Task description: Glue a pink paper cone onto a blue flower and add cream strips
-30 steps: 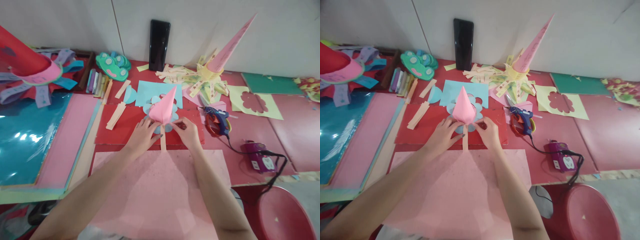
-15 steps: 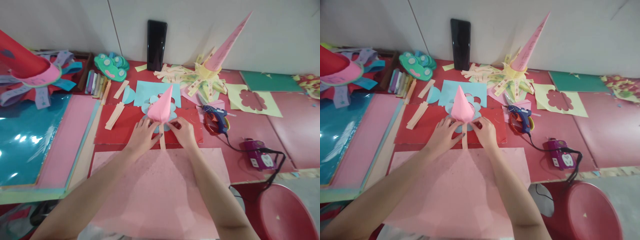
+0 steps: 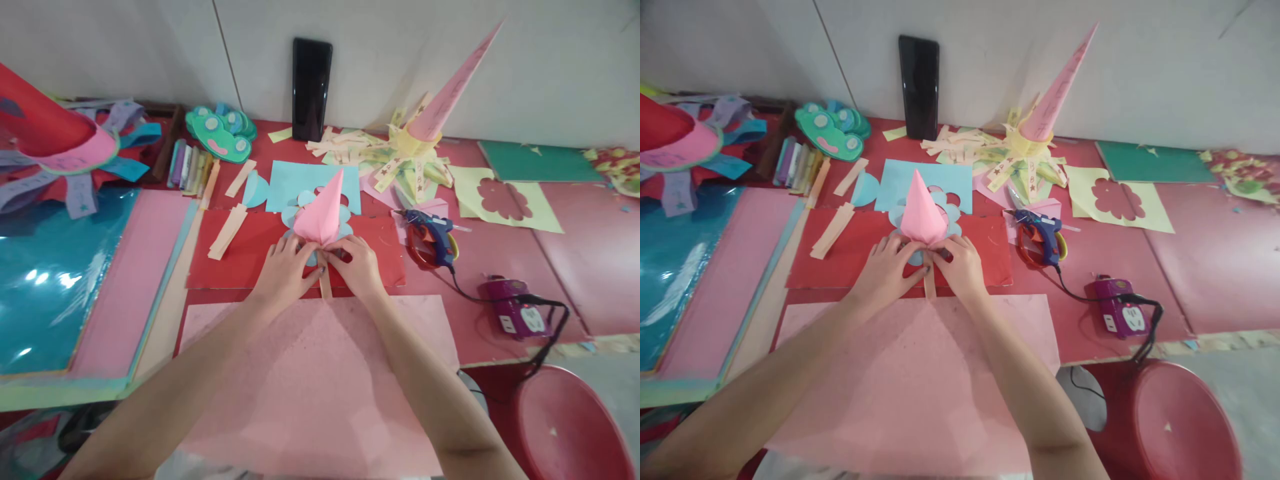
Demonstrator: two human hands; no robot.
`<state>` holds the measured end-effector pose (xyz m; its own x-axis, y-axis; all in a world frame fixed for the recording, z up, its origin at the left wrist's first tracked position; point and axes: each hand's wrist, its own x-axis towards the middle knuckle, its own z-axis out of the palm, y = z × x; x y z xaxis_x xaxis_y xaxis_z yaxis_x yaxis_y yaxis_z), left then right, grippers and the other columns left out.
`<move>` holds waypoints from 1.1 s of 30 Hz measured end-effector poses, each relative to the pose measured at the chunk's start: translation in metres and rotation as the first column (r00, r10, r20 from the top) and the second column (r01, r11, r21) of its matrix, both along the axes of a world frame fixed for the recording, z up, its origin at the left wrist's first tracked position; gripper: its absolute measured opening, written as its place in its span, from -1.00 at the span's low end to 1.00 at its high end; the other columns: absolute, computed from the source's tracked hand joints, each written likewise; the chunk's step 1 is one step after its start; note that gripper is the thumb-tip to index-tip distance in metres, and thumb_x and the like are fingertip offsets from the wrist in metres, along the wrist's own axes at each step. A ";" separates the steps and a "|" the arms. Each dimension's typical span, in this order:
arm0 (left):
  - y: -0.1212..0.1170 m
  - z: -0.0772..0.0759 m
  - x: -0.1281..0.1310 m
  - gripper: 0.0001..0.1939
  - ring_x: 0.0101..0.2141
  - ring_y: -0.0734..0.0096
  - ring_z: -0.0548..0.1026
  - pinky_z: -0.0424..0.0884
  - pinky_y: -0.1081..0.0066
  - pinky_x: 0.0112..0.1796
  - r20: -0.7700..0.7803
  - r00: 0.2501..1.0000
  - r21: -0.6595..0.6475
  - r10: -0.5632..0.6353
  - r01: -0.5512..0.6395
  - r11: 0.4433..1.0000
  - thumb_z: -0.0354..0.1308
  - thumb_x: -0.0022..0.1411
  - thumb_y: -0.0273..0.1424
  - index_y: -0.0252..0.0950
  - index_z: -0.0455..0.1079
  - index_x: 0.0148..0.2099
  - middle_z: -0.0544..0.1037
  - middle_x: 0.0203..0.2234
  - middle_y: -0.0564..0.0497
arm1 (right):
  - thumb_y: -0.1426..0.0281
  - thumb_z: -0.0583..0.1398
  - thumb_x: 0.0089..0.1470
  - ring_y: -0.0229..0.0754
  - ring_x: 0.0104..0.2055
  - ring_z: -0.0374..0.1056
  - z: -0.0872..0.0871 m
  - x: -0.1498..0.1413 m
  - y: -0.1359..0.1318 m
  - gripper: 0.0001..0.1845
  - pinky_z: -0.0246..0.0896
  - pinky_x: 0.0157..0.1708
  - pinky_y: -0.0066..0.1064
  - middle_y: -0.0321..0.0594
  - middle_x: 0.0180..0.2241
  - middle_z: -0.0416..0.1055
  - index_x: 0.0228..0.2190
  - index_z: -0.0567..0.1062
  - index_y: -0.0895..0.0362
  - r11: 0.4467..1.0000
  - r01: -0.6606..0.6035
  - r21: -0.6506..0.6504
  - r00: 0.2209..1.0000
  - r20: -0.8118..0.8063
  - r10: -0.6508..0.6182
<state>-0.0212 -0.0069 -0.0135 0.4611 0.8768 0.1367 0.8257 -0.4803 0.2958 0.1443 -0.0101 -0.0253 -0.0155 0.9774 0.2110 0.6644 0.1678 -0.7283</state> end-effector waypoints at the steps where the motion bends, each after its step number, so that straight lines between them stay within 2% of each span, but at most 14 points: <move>1: 0.000 0.000 0.000 -0.67 -0.16 0.15 0.35 0.30 0.24 -0.23 -0.001 1.000 -0.004 0.003 -0.003 1.000 0.16 0.18 -0.30 -0.23 0.30 -0.01 0.35 -0.18 -0.10 | 0.39 0.23 0.02 -0.20 -0.35 0.26 -0.001 -0.001 0.000 -0.94 0.22 -0.31 -0.35 -0.28 -0.42 0.43 -0.43 0.54 0.03 1.000 -0.003 0.002 1.000 0.011 0.002; 10: 0.001 -0.001 -0.001 -0.67 -0.15 0.17 0.35 0.29 0.26 -0.23 0.021 1.000 -0.030 0.016 -0.015 0.999 0.17 0.16 -0.31 -0.22 0.29 -0.02 0.36 -0.16 -0.08 | 0.42 0.23 0.01 -0.17 -0.34 0.27 -0.004 -0.004 0.000 -0.91 0.23 -0.30 -0.32 -0.27 -0.42 0.44 -0.45 0.56 0.02 1.000 0.000 0.020 1.000 0.002 0.000; 16: 0.001 -0.001 0.000 -0.68 -0.15 0.16 0.35 0.29 0.24 -0.23 0.024 1.000 -0.016 0.016 -0.016 1.000 0.16 0.17 -0.32 -0.24 0.29 -0.02 0.36 -0.15 -0.10 | 0.37 0.26 0.00 -0.19 -0.38 0.26 -0.004 -0.007 0.001 -0.94 0.19 -0.32 -0.33 -0.27 -0.48 0.42 -0.46 0.56 0.04 1.000 0.026 -0.004 0.999 0.019 -0.026; 23: 0.001 -0.002 -0.001 -0.68 -0.16 0.15 0.35 0.29 0.24 -0.23 0.018 1.000 -0.015 0.020 -0.019 1.000 0.17 0.16 -0.31 -0.23 0.29 -0.03 0.36 -0.16 -0.09 | 0.41 0.27 -0.02 -0.21 -0.37 0.27 0.001 -0.003 0.003 -0.95 0.19 -0.29 -0.35 -0.30 -0.43 0.46 -0.47 0.56 0.01 0.996 -0.047 -0.082 0.999 -0.010 0.046; 29: 0.001 -0.001 0.000 -0.67 -0.15 0.15 0.35 0.29 0.25 -0.22 0.017 1.000 -0.022 0.016 -0.015 1.000 0.18 0.16 -0.31 -0.24 0.29 -0.03 0.36 -0.15 -0.09 | 0.36 0.25 0.00 -0.21 -0.41 0.25 -0.003 -0.005 0.003 -0.94 0.17 -0.34 -0.36 -0.29 -0.50 0.42 -0.46 0.56 0.03 0.999 0.013 -0.038 1.000 0.009 -0.013; 33: 0.001 -0.002 0.000 -0.67 -0.16 0.15 0.35 0.29 0.25 -0.23 0.013 1.000 -0.008 0.018 -0.018 1.000 0.18 0.16 -0.31 -0.24 0.29 -0.03 0.37 -0.16 -0.09 | 0.39 0.25 0.00 -0.22 -0.39 0.25 0.000 -0.003 0.003 -0.95 0.17 -0.33 -0.36 -0.29 -0.47 0.44 -0.46 0.56 0.03 0.998 -0.020 -0.056 1.000 0.020 0.021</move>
<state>-0.0212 -0.0063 -0.0151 0.4435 0.8860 0.1356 0.8302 -0.4631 0.3104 0.1417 -0.0071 -0.0252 -0.0393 0.9870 0.1557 0.6761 0.1410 -0.7232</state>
